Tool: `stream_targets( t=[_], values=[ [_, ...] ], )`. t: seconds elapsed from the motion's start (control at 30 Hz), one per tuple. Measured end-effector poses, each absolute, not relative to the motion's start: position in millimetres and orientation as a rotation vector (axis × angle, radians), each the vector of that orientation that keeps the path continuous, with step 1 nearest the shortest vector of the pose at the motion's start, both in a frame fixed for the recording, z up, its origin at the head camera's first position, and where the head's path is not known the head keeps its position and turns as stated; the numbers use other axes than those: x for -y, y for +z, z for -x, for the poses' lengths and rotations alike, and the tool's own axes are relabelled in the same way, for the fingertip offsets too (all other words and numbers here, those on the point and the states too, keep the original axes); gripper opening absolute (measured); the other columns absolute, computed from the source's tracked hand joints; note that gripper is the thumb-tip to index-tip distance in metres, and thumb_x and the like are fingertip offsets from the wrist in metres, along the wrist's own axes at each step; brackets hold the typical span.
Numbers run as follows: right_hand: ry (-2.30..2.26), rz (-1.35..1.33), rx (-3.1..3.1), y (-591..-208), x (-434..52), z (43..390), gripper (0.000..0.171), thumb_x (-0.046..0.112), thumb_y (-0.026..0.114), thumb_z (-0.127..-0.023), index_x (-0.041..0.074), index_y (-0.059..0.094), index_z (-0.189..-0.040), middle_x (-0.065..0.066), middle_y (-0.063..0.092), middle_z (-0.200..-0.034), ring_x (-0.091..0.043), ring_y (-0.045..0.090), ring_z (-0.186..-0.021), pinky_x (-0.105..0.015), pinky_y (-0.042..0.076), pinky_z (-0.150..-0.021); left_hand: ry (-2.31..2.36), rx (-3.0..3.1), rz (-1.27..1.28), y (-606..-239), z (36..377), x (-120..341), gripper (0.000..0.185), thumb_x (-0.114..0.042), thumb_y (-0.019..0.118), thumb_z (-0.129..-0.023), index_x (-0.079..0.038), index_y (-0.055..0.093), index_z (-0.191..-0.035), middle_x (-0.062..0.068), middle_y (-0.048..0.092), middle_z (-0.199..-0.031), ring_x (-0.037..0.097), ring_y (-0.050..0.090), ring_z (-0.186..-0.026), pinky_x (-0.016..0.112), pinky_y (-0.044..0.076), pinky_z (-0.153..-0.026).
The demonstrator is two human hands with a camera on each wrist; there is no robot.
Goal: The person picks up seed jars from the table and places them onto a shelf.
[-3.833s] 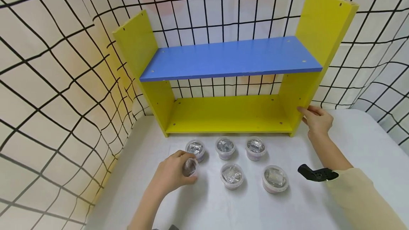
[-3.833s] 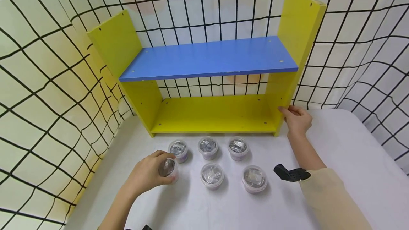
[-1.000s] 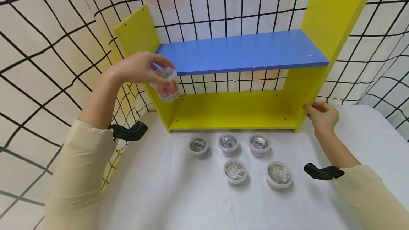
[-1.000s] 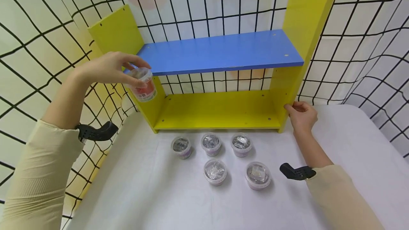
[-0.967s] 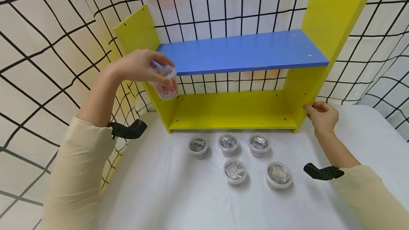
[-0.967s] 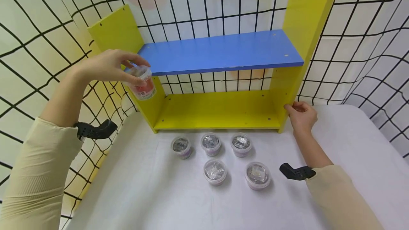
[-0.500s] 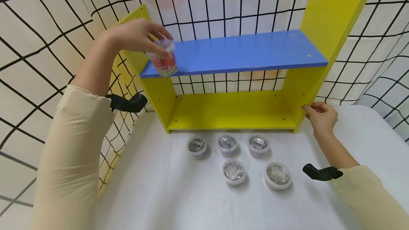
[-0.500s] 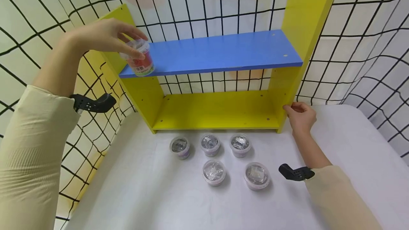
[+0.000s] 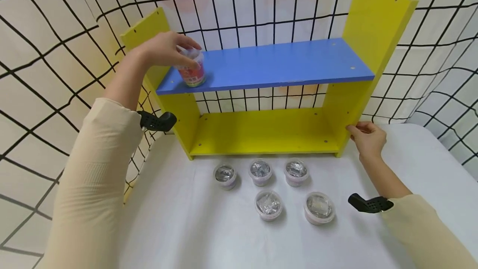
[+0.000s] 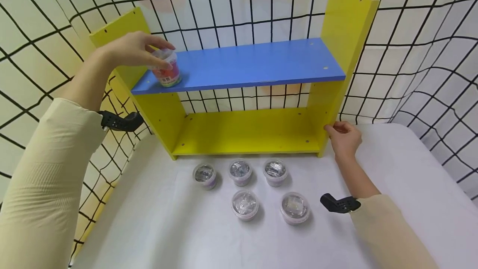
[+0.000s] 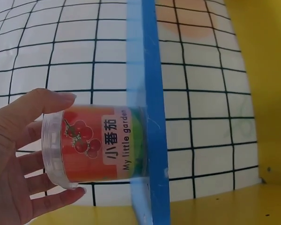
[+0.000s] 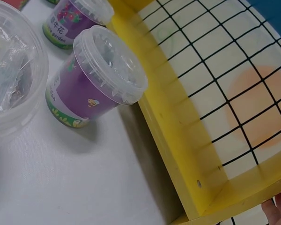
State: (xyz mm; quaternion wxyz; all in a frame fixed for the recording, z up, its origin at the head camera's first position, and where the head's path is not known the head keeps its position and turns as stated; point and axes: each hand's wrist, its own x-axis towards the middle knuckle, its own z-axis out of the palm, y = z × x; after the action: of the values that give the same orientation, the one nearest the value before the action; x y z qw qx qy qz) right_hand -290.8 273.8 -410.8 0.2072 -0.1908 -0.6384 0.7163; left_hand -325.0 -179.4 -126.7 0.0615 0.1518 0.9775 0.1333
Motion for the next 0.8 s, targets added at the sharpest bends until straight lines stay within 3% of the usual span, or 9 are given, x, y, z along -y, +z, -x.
stream_targets(
  t=[0.8],
  values=[
    [1.993, 0.553, 1.789, -410.2, -273.5, 290.5, 0.018, 0.003, 0.073, -0.073, 0.015, 0.062, -0.067, 0.005, 0.056, -0.071, -0.001, 0.056, -0.055, -0.012, 0.048, -0.05, 0.397, -3.021, -0.446, -126.7, 318.9, 179.5, 0.07, -0.05, 0.061, -0.081, -0.021, 0.038, -0.141, 0.017, 0.038, -0.141, 0.035, 0.035, -0.126, 0.054, 0.034, -0.1]
  ],
)
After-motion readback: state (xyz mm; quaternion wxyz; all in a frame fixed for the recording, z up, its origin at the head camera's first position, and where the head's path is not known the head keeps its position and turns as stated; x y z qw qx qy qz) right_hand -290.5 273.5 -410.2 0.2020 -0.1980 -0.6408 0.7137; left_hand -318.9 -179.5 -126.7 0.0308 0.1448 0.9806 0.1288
